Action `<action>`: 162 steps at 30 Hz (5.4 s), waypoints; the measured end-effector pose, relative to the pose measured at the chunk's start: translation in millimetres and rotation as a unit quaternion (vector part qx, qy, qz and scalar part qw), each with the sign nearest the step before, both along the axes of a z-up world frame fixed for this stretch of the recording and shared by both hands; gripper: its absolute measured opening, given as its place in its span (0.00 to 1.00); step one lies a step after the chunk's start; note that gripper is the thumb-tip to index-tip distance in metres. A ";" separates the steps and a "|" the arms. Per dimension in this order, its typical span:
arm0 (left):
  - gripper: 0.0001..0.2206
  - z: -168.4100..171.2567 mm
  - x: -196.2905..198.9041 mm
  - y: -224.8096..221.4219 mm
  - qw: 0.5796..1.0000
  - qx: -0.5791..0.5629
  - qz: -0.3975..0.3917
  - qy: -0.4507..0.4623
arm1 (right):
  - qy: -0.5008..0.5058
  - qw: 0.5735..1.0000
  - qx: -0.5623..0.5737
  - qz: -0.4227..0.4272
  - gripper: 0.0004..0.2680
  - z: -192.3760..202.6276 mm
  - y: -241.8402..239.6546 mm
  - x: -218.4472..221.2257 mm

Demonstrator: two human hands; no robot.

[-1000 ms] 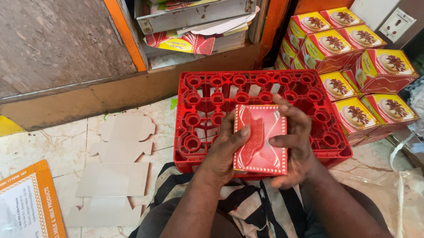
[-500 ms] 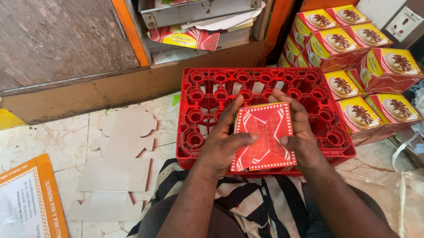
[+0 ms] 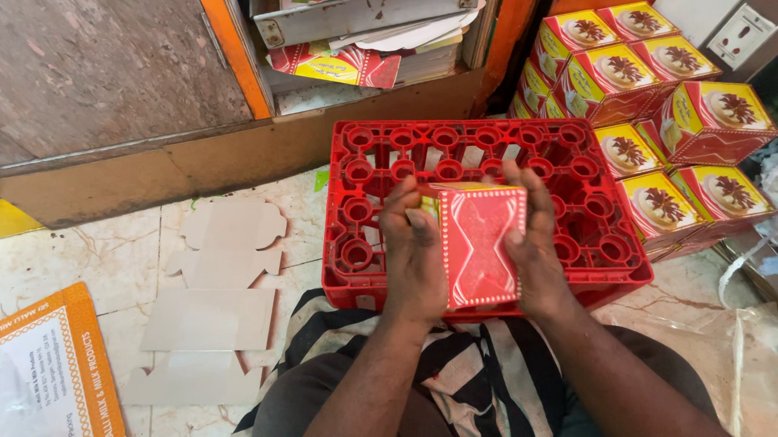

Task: The person folds pre-cut cardboard sheets into sweet boxes by hand while sitting on the floor, stacking them on a red plastic crate.

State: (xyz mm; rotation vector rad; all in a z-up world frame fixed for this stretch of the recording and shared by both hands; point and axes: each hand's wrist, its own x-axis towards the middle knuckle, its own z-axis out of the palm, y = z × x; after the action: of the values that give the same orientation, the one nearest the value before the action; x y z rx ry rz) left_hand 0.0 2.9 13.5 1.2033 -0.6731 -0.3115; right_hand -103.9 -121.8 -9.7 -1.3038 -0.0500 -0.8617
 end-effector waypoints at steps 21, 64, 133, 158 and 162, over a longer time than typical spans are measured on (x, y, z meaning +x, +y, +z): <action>0.16 -25.7 15.3 -2.7 0.995 0.043 0.061 -0.069 | 0.300 0.835 -0.432 -0.163 0.36 68.9 -27.0 -39.2; 0.16 -37.5 42.7 19.0 0.686 0.379 0.202 -0.587 | 0.368 0.774 -0.413 -0.308 0.28 -77.0 -132.9 -85.8; 0.13 -45.4 58.6 -3.0 0.706 0.396 0.221 -0.545 | 0.370 0.627 -0.478 -0.491 0.23 -78.5 -351.1 -45.6; 0.14 -74.1 144.6 163.5 0.916 0.225 0.282 -0.176 | 0.362 0.653 -0.637 -0.194 0.23 -32.2 -4.9 111.1; 0.35 -158.9 128.2 247.2 0.710 0.631 0.255 -0.183 | 0.359 0.656 -0.638 -0.184 0.23 -33.9 -11.9 111.4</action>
State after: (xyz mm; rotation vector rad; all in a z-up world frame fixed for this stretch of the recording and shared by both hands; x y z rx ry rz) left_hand 128.2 250.2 -145.4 2.7743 -0.3613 -0.0038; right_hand 7.5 -133.8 -43.6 -3.0312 0.3102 -0.4938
